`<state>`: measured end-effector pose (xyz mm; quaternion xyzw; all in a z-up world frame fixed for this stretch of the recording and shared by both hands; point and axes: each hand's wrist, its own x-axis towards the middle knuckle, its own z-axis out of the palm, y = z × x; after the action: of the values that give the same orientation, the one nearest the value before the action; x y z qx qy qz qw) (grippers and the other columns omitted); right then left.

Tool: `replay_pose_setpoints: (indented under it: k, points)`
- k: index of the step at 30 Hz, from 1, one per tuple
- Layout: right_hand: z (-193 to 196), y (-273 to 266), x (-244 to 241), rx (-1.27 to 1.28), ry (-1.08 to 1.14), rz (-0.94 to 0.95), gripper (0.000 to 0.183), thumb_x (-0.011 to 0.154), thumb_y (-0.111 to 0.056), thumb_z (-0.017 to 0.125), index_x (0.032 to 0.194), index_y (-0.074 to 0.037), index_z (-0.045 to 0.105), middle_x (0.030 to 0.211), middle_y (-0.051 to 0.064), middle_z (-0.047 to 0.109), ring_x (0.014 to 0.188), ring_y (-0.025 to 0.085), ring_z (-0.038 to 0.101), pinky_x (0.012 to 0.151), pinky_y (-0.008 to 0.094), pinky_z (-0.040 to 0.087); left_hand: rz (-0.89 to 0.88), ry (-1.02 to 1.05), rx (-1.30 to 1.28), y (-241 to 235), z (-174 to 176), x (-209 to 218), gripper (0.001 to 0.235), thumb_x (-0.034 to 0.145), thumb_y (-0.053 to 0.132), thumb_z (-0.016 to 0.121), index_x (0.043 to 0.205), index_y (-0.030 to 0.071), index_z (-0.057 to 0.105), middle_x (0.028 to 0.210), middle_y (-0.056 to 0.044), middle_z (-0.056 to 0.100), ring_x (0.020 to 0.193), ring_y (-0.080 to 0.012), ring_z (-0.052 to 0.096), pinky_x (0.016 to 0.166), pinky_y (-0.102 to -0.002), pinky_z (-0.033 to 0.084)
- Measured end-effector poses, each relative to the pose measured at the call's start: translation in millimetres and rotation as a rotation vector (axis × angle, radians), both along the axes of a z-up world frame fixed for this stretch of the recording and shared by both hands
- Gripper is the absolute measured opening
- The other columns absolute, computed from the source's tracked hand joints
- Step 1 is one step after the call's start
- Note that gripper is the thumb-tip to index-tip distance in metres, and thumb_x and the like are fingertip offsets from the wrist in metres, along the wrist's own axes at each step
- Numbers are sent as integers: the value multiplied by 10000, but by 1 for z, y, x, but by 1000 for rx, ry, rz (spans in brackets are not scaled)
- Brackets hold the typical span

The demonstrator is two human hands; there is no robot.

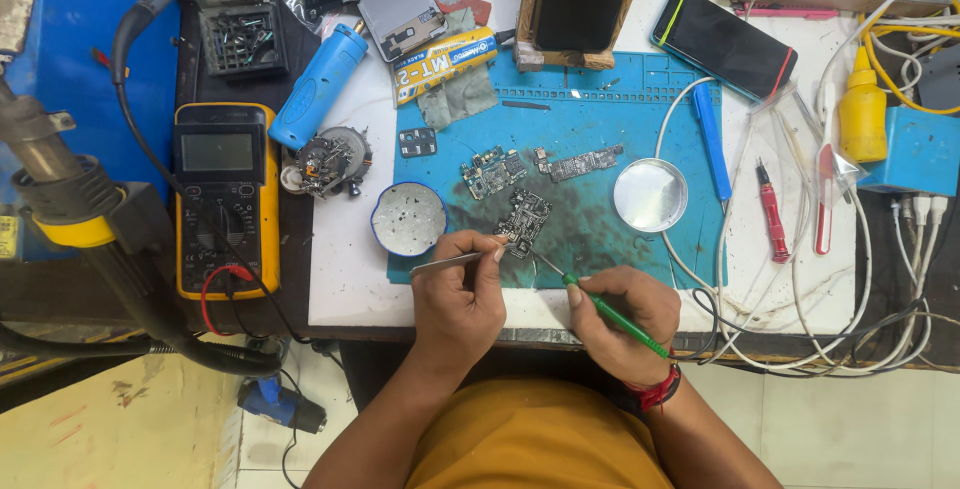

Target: The person uses a soldering iron and tweezers to work on a small circuit board placed on a blue mat. They repeatedly apply the soldering iron to various points on the board while holding it steady with tweezers.

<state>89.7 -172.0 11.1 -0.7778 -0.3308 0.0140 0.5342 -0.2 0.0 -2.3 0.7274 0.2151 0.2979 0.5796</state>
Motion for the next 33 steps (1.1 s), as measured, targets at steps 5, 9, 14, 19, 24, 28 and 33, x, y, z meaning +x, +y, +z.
replay_pose_setpoints:
  k: [5, 9, 14, 19, 24, 28, 33]
  points:
    - [0, 0, 1, 6, -51, 41, 118, 840, -6, 764, 907, -16, 667, 785, 52, 697, 630, 82, 652, 576, 216, 482, -1, -4, 15, 1, 0, 0, 80, 1000, 8, 648, 1049, 2, 585, 1011, -128, 783, 827, -128, 757, 707, -252, 595]
    - [0, 1, -1, -5, 10, -12, 112, 842, 1, 770, 907, -10, 680, 767, 49, 707, 598, 80, 644, 555, 217, 472, 5, -5, 5, 0, 1, 1, 84, 999, 2, 649, 1051, 3, 584, 1007, -127, 781, 837, -130, 763, 714, -249, 600]
    - [0, 1, 0, -6, -9, 17, 123, 834, -6, 778, 906, -11, 678, 776, 53, 709, 616, 90, 663, 566, 221, 487, -4, -15, 12, 1, 1, 0, 83, 999, -4, 646, 1054, 3, 584, 1015, -130, 778, 853, -138, 766, 724, -254, 603]
    - [1, 1, 1, -8, -38, 31, 123, 828, -4, 777, 900, -13, 678, 792, 60, 708, 632, 95, 667, 576, 223, 490, -8, -7, -3, 1, 2, 0, 83, 998, 0, 645, 1054, 4, 583, 1016, -129, 781, 844, -136, 768, 719, -255, 604]
    - [1, 2, 0, -7, 26, -2, 126, 827, -2, 782, 901, -10, 681, 776, 55, 714, 598, 91, 659, 552, 221, 485, -9, -17, 16, 1, 1, 0, 83, 1004, 3, 641, 1059, 5, 580, 1021, -128, 779, 868, -133, 772, 733, -253, 606]
    - [2, 2, 2, -1, -56, 53, 132, 825, -3, 776, 909, -16, 674, 803, 66, 711, 651, 113, 673, 588, 231, 497, -3, 5, 0, 1, 1, 1, 82, 997, 7, 649, 1047, 6, 585, 1010, -124, 785, 816, -121, 759, 694, -245, 594]
    - [2, 2, 1, -14, -84, 44, 136, 816, -4, 778, 900, -17, 672, 793, 65, 703, 641, 112, 670, 582, 230, 495, 1, 8, -4, 1, 0, 0, 84, 992, 7, 653, 1045, 5, 587, 999, -121, 786, 767, -109, 737, 664, -240, 576]
